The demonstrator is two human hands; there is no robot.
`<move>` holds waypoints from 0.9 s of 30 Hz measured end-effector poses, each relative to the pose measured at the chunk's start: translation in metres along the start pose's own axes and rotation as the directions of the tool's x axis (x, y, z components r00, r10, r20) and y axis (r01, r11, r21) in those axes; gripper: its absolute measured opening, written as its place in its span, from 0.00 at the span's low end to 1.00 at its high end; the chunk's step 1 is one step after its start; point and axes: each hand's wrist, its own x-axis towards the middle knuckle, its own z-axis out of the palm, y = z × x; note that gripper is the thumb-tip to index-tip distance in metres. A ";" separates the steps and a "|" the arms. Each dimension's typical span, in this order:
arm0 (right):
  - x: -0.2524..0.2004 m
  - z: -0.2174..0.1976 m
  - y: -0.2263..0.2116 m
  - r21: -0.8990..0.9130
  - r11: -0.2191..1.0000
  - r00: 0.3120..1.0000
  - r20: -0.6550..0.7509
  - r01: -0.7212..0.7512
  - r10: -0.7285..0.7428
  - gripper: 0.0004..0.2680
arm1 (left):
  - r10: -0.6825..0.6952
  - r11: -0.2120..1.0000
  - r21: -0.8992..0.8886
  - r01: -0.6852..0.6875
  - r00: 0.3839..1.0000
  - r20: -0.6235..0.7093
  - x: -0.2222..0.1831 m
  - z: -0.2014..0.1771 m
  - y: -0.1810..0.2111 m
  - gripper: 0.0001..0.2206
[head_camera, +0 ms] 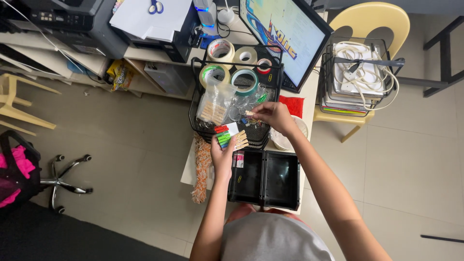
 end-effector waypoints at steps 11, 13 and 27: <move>-0.016 0.014 -0.033 -0.123 0.981 0.976 0.176 0.151 -0.128 0.13 | -0.030 0.996 0.088 0.021 0.995 0.098 0.020 -0.008 0.005 0.14; -0.013 0.019 -0.017 -0.166 0.980 0.974 0.216 0.107 -0.070 0.12 | -0.023 0.996 0.087 0.014 0.994 0.111 0.021 -0.009 0.003 0.13; -0.025 0.030 -0.015 0.446 0.875 0.982 0.101 -0.190 0.162 0.11 | -0.046 0.994 0.105 0.027 0.982 0.181 0.024 -0.019 0.000 0.14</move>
